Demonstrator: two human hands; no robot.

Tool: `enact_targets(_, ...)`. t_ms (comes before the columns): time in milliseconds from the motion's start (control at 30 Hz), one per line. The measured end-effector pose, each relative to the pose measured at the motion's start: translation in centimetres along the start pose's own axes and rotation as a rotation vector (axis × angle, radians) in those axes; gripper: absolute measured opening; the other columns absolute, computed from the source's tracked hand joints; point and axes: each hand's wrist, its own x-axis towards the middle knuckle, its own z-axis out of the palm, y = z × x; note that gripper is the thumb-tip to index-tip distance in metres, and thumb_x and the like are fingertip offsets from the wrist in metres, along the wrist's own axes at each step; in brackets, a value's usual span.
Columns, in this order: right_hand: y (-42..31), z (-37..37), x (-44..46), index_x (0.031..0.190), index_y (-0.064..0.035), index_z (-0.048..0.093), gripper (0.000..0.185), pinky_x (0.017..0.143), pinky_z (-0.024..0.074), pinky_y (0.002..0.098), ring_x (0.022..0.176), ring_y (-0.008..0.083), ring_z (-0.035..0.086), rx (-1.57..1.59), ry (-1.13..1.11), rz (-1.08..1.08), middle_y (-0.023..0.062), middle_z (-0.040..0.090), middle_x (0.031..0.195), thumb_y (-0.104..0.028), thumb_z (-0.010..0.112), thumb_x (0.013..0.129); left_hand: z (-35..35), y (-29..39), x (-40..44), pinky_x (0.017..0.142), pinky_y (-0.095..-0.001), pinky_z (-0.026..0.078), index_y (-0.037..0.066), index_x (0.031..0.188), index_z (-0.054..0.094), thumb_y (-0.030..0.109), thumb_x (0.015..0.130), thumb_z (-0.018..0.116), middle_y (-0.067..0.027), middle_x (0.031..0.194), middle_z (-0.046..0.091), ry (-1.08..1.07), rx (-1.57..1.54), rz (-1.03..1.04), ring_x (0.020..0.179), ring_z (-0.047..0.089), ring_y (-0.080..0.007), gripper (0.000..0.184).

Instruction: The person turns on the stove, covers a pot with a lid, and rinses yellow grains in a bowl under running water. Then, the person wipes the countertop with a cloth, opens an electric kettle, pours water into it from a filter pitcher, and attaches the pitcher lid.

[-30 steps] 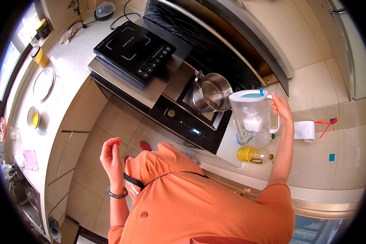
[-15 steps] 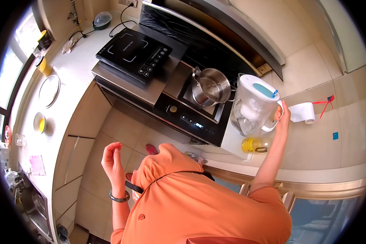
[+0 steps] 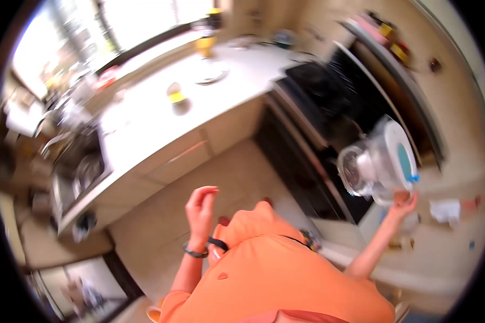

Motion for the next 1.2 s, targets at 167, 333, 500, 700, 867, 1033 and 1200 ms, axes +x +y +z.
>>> enact_targets(167, 9.6, 10.1, -5.9, 0.058, -0.0166, 0.039, 0.045, 0.037, 0.0146, 0.0231, 0.035, 0.0065, 0.022, 0.114, -0.49, 0.222, -0.0069, 0.026, 0.042, -0.044, 0.046, 0.094, -7.1, -1.1, -3.3, 0.079, -0.0227, 0.047, 0.0, 0.098, 0.063, 0.002, 0.092, 0.052, -0.0046, 0.09, 0.066, 0.2, -0.078, 0.0, 0.086, 0.06, -0.0098, 0.013)
enact_targets(333, 16.3, 26.8, -17.4, 0.055, -0.0181, 0.039, 0.047, 0.036, 0.0128, 0.0257, 0.034, 0.0069, 0.022, 0.024, -0.533, 0.603, -0.007, 0.027, 0.042, -0.042, 0.044, 0.095, -12.9, -1.4, -7.1, 0.082, -0.024, 0.047, -0.001, 0.097, 0.063, -0.002, 0.092, 0.05, -0.0045, 0.092, 0.064, 0.459, -0.056, -0.03, 0.09, 0.06, -0.0104, 0.014)
enact_targets(500, 27.3, 37.0, -25.5, 0.057, -0.0164, 0.043, 0.043, 0.034, 0.0175, 0.0254, 0.034, 0.0088, 0.029, 0.07, -0.951, 0.654, -0.0041, 0.034, 0.043, -0.038, 0.047, 0.094, -16.5, -1.2, -8.7, 0.085, -0.0246, 0.047, -0.002, 0.101, 0.061, -0.001, 0.094, 0.048, -0.0053, 0.095, 0.063, 0.7, -0.048, -0.089, 0.091, 0.059, -0.012, 0.015)
enact_targets(700, 36.5, 47.8, -37.8, 0.057, -0.0152, 0.043, 0.04, 0.036, 0.0234, 0.0248, 0.036, 0.0093, 0.034, -0.001, -1.049, 0.581, -0.0037, 0.038, 0.046, -0.036, 0.056, 0.089, -19.6, -2.0, -8.2, 0.085, -0.0241, 0.047, -0.001, 0.1, 0.061, 0.0, 0.093, 0.048, -0.0054, 0.095, 0.062, 0.936, -0.009, -0.168, 0.09, 0.058, -0.0119, 0.014)
enact_targets(867, 44.6, 54.9, -44.1, 0.045, -0.0092, 0.038, 0.051, 0.038, 0.0226, 0.0262, 0.035, 0.0105, 0.034, 0.002, -1.206, 0.556, 0.0017, 0.039, 0.041, -0.028, 0.054, 0.09, -22.7, -1.0, -1.0, 0.084, -0.024, 0.048, -0.002, 0.1, 0.061, 0.0, 0.093, 0.049, -0.005, 0.095, 0.063, 0.987, -0.017, -0.237, 0.09, 0.059, -0.0114, 0.015)
enact_targets(1033, 48.8, 59.7, -47.7, 0.045, -0.0091, 0.035, 0.049, 0.039, 0.0249, 0.0259, 0.036, 0.0106, 0.035, -0.034, -1.23, 0.624, 0.0017, 0.039, 0.042, -0.026, 0.055, 0.086, -25.9, 0.3, 6.9, 0.085, -0.0249, 0.047, 0.0, 0.099, 0.061, 0.001, 0.093, 0.049, -0.005, 0.094, 0.063, 0.927, 0.021, -0.301, 0.091, 0.059, -0.012, 0.014)
enact_targets(1200, 52.1, 62.0, -48.4, 0.047, -0.0068, 0.042, 0.046, 0.04, 0.0259, 0.026, 0.038, 0.0098, 0.037, -0.051, -1.254, 0.617, 0.0017, 0.041, 0.043, -0.029, 0.052, 0.086, -28.2, 0.6, 11.2, 0.085, -0.0244, 0.047, 0.0, 0.1, 0.061, 0.002, 0.093, 0.049, -0.0049, 0.095, 0.063, 0.908, 0.067, -0.36, 0.09, 0.059, -0.0117, 0.014)
